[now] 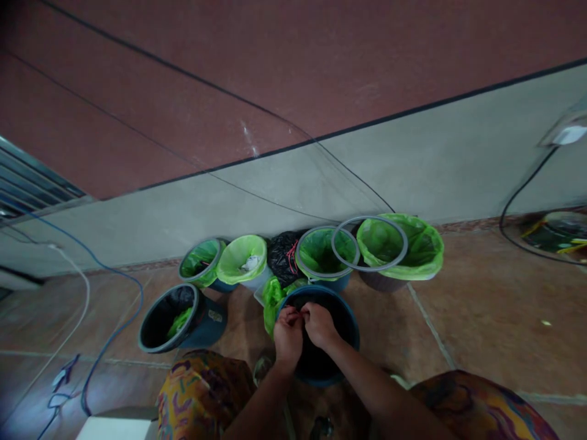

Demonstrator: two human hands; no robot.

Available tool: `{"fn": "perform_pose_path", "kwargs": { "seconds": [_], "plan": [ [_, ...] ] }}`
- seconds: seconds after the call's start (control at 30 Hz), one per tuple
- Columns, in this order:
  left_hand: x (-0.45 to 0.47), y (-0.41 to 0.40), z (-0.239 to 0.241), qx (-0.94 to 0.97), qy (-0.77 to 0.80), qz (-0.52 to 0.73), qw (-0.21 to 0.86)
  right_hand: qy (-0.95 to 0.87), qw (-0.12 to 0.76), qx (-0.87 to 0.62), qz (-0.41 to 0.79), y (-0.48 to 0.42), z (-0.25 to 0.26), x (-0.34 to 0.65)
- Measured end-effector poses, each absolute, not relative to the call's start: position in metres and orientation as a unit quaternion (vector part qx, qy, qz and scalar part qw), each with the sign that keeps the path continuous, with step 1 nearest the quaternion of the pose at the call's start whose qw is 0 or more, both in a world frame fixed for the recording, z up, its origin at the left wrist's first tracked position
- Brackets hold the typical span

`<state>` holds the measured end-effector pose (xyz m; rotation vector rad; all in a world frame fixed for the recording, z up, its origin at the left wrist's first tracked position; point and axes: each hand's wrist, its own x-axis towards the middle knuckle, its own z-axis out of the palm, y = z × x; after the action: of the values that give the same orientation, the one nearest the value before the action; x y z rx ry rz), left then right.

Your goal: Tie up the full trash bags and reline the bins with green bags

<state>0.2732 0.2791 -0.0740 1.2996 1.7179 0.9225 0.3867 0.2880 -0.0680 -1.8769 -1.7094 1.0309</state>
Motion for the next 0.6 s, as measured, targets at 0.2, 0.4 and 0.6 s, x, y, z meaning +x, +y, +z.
{"fn": "perform_pose_path", "kwargs": {
  "seconds": [0.2, 0.4, 0.6],
  "plan": [
    [0.272, 0.279, -0.068, 0.517, 0.686, 0.343, 0.38, -0.635, 0.203, -0.66, 0.346, 0.285, -0.067, 0.386],
    [0.272, 0.275, -0.069, 0.559, 0.682, 0.322, 0.344, -0.663, 0.178, -0.658, 0.308, 0.283, -0.074, 0.385],
    [0.271, 0.27, -0.069, 0.629, 0.688, 0.253, 0.259, -0.7, 0.142, -0.648, 0.266, 0.279, -0.077, 0.383]
  ]
}}
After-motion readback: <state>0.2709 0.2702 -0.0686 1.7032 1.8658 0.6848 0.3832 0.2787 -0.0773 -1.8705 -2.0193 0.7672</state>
